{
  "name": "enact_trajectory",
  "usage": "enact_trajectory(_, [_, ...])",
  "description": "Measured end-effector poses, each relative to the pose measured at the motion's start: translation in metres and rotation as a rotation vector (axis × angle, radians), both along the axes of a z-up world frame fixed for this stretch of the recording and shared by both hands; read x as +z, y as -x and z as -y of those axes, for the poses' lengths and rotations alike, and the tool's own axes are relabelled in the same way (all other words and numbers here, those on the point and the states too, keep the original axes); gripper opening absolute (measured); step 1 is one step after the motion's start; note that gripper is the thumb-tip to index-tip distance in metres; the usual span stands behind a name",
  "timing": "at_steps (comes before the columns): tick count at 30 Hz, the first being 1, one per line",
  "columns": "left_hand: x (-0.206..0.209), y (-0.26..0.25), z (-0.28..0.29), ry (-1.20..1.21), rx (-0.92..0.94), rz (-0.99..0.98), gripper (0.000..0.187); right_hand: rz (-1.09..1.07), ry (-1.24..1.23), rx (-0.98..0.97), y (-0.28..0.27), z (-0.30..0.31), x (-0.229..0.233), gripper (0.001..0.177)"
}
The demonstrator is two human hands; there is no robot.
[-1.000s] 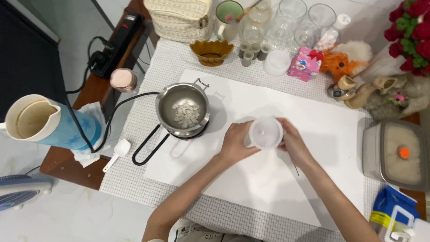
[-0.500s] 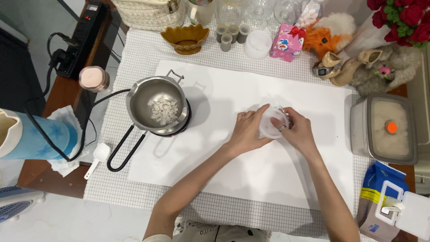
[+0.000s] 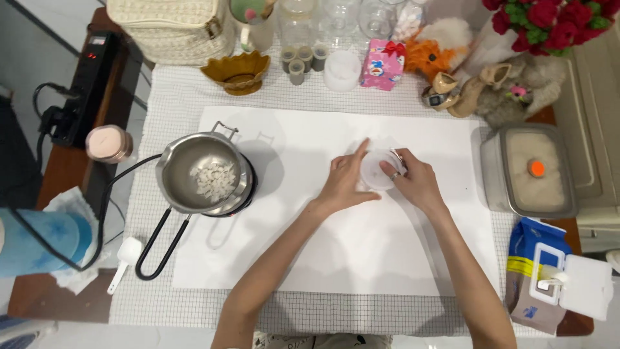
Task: Melting and stirring wax flakes in a small pot on a heating element
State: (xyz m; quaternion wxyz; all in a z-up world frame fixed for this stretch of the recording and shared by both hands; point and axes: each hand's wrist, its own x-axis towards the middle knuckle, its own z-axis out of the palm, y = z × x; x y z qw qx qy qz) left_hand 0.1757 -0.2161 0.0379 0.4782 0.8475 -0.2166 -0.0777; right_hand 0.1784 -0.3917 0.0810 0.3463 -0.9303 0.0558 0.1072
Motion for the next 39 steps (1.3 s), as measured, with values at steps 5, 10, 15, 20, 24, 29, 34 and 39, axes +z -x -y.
enact_trajectory(5, [0.037, 0.026, -0.044, 0.016, -0.082, 0.079, 0.097, 0.433, -0.058, -0.004, -0.003, 0.019, 0.029, 0.030])
enact_trajectory(10, [0.127, 0.054, -0.091, -0.037, -0.330, 0.084, 0.056, 0.833, -0.190, 0.113, -0.029, -0.014, 0.069, 0.012])
enact_trajectory(15, [0.178, 0.078, -0.139, -0.144, 0.082, 0.401, 0.053, 0.927, -0.390, 0.376, -0.011, -0.130, 0.144, 0.037])
enact_trajectory(20, [0.163, 0.102, -0.213, -0.149, 0.695, 0.418, 0.029, 0.924, -0.559, 0.407, 0.010, -0.190, 0.143, 0.034])
enact_trajectory(24, [0.171, 0.110, -0.234, -0.009, 1.095, 0.624, 0.013, 0.635, -0.502, 0.386, 0.012, -0.219, 0.128, 0.027])
enact_trajectory(29, [0.174, 0.118, -0.235, -0.103, 1.150, 0.482, 0.021, 0.584, -0.403, 0.566, -0.007, -0.244, 0.104, 0.013])
enact_trajectory(34, [0.169, 0.116, -0.240, -0.447, 0.898, 0.146, 0.058, 0.555, -0.365, 0.631, -0.012, -0.253, 0.101, 0.011])
enact_trajectory(39, [0.155, 0.110, -0.241, -0.474, 0.889, 0.124, 0.053, 0.531, -0.361, 0.778, -0.007, -0.250, 0.103, 0.015])
